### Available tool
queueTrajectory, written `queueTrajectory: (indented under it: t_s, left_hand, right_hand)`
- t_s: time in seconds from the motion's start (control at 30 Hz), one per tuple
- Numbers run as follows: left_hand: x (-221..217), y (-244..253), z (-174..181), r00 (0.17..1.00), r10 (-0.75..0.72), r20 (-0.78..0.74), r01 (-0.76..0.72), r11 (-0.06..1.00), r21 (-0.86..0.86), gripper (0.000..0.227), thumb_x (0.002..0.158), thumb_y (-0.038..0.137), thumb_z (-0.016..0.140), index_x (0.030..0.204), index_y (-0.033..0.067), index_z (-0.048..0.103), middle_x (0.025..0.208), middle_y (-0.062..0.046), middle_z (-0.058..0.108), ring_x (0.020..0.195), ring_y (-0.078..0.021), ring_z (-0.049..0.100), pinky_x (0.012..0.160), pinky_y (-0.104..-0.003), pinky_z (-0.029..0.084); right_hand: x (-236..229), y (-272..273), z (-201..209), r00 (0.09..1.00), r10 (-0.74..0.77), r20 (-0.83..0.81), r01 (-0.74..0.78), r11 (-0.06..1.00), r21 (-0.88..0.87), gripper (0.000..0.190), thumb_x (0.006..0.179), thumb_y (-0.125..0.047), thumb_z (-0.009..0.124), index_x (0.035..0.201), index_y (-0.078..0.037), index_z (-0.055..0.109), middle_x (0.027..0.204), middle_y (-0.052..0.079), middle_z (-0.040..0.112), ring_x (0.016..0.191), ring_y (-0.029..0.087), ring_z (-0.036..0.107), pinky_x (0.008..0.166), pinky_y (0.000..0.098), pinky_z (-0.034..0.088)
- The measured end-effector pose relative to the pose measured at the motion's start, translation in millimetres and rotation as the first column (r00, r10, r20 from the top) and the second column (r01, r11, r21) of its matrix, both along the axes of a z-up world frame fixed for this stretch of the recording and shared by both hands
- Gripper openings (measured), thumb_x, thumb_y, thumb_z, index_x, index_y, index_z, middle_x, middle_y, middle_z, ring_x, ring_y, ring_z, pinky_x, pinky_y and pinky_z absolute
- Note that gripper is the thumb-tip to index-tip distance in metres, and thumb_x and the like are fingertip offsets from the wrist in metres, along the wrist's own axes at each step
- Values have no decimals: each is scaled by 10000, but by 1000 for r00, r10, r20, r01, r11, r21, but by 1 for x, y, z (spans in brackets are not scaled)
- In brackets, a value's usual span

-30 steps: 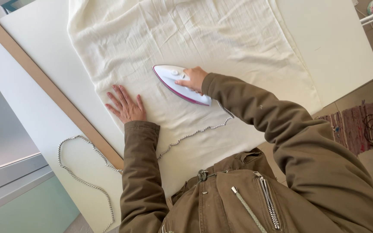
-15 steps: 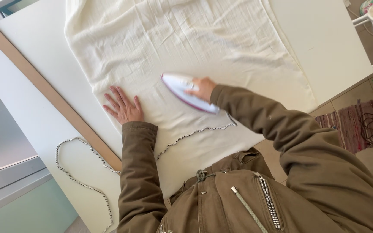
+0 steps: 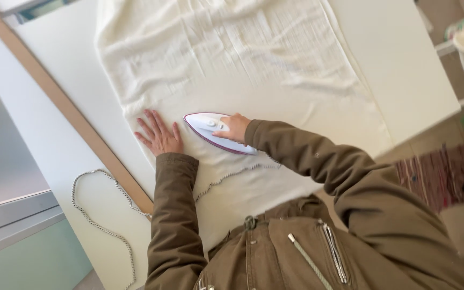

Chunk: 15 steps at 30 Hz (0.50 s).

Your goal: The recorder is ironing a piece of white fabric on a table.

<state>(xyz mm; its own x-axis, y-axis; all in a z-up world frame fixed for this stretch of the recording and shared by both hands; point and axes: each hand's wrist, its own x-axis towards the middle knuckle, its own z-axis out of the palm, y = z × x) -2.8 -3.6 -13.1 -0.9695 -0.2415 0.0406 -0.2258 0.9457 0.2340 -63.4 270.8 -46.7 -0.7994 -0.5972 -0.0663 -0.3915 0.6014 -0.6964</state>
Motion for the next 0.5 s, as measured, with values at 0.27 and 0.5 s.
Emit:
queueTrajectory:
  t_s: [0.27,0.5]
  left_hand:
    - [-13,-25,-11,1000,8,-30,-4,990,143,776,999,421,544,1638,106,234,1734,-60,95,1592,-338,9,1238,-640,-34]
    - [-33,-89,-14,993,116,-7,-114,985,127,672,997,275,555,1619,174,323,1723,-7,200,1585,-344,74,1218,-658,3]
  right_hand:
    - [-92,-59,84,812,-285,509,325,946,11,484,952,-452,714,1043,22,680,602,93,611,411,180,559,367,354,486]
    - [-59,-97,134,896,-46,442,24,998,56,412,899,-453,687,1134,-116,655,550,86,592,372,181,555,354,360,477]
